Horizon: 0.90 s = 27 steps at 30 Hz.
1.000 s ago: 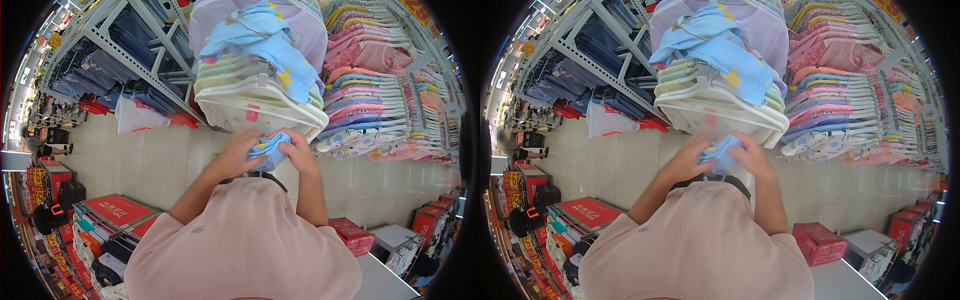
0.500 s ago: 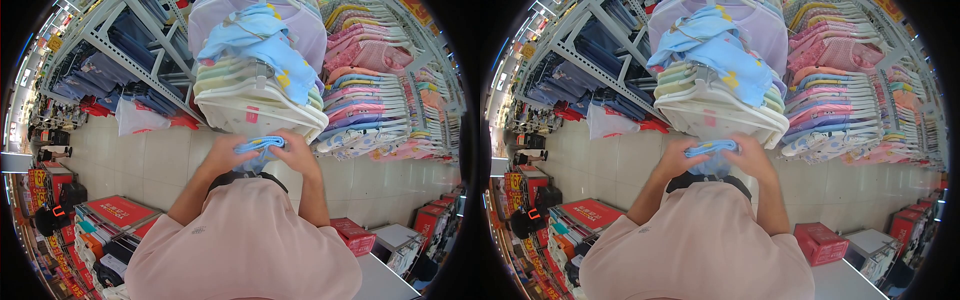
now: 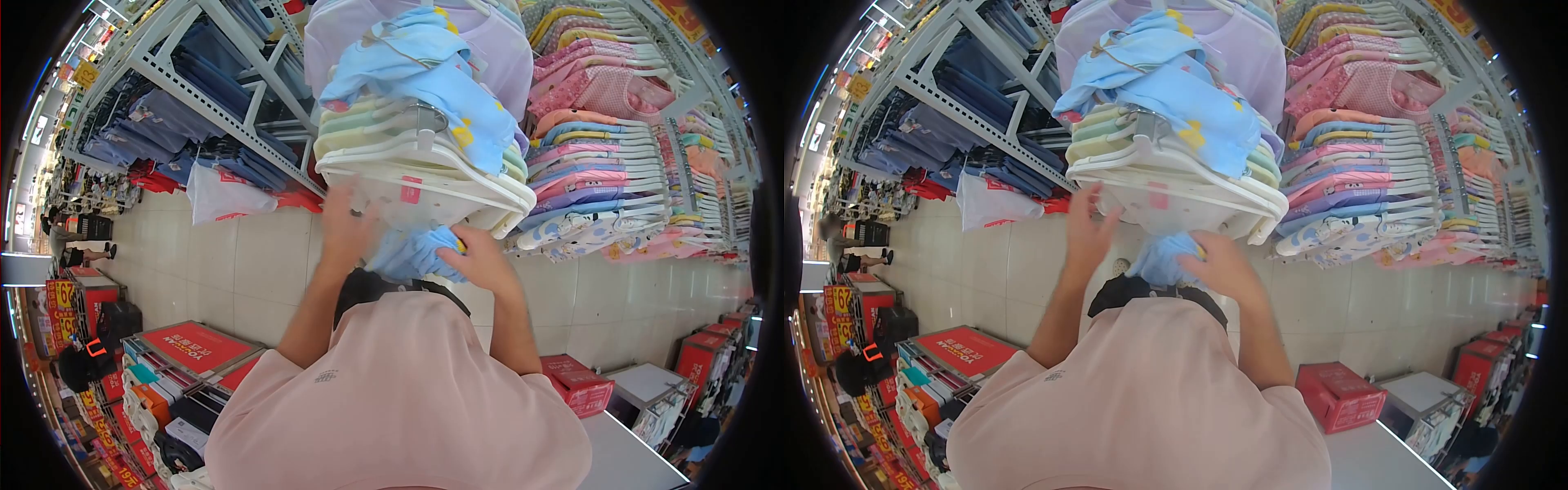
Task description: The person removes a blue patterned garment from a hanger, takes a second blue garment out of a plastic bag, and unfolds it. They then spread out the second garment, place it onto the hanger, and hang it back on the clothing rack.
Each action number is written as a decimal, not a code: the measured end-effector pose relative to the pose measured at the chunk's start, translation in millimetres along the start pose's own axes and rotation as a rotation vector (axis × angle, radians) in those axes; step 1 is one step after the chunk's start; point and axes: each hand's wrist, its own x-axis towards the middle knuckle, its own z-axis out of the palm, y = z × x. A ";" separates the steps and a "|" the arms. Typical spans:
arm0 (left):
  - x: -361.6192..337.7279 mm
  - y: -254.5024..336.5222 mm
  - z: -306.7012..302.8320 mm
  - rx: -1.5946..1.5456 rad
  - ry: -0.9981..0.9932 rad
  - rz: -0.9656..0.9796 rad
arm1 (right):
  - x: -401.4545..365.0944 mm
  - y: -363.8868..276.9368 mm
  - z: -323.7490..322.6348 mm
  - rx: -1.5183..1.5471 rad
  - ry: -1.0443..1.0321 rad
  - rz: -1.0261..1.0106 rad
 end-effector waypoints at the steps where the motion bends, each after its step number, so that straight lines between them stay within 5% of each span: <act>1: 7.3 -11.5 -5.2 0.027 0.019 0.047 | -3.5 3.2 -4.5 0.062 0.013 0.063; 12: 23.0 -23.3 8.1 0.199 0.178 0.243 | -16.2 17.5 -11.2 0.372 0.095 0.183; 18: 36.0 -12.1 8.9 0.140 -0.027 0.228 | -16.8 12.9 -13.2 0.474 0.115 0.200; 21: 39.3 -15.7 16.3 0.021 -0.169 0.250 | -18.0 14.6 -14.6 0.503 0.121 0.207; 27: 50.0 -25.1 12.7 -0.062 -0.975 -0.107 | -21.2 12.2 -13.6 0.611 0.147 0.203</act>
